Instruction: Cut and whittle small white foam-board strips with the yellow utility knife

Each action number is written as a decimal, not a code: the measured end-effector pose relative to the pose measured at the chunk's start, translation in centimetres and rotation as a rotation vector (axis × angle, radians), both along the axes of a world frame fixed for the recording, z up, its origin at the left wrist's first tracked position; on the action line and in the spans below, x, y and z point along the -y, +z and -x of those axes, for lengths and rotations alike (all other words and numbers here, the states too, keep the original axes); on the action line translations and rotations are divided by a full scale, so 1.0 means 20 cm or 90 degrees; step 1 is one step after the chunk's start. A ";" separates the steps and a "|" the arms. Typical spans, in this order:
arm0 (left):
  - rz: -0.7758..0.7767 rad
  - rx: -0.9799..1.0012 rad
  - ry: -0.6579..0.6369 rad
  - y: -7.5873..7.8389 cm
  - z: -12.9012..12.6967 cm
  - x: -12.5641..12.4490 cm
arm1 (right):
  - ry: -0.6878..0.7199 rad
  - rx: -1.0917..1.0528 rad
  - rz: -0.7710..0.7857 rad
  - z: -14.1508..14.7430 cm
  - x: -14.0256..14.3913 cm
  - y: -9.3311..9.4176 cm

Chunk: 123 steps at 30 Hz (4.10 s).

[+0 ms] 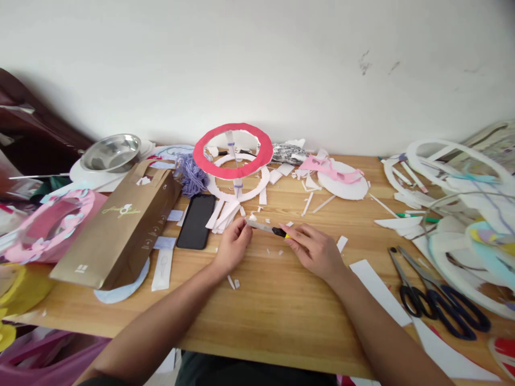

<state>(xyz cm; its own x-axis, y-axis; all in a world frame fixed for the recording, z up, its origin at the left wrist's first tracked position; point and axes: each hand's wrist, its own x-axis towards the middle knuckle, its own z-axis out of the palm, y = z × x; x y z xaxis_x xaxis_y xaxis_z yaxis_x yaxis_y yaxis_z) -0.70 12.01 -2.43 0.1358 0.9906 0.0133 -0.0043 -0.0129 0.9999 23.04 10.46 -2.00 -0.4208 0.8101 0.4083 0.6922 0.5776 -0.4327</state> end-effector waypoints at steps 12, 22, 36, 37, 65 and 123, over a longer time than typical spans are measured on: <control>-0.002 -0.001 0.017 0.01 -0.01 0.00 | -0.027 0.025 -0.010 0.00 0.01 0.02; 0.046 0.026 0.035 -0.01 -0.01 -0.01 | -0.061 0.051 -0.006 0.00 0.00 0.02; 0.005 0.033 0.079 0.02 0.00 0.01 | -0.203 -0.006 0.033 -0.10 -0.05 -0.01; 0.007 0.028 0.075 0.02 0.00 0.01 | -0.184 -0.029 0.026 -0.10 -0.05 0.00; -0.226 -0.321 -0.260 0.03 -0.02 0.03 | -0.070 -0.334 0.339 0.16 0.06 0.04; 0.250 -0.085 -0.228 0.01 -0.11 0.08 | -0.120 -0.236 0.408 0.19 0.10 -0.01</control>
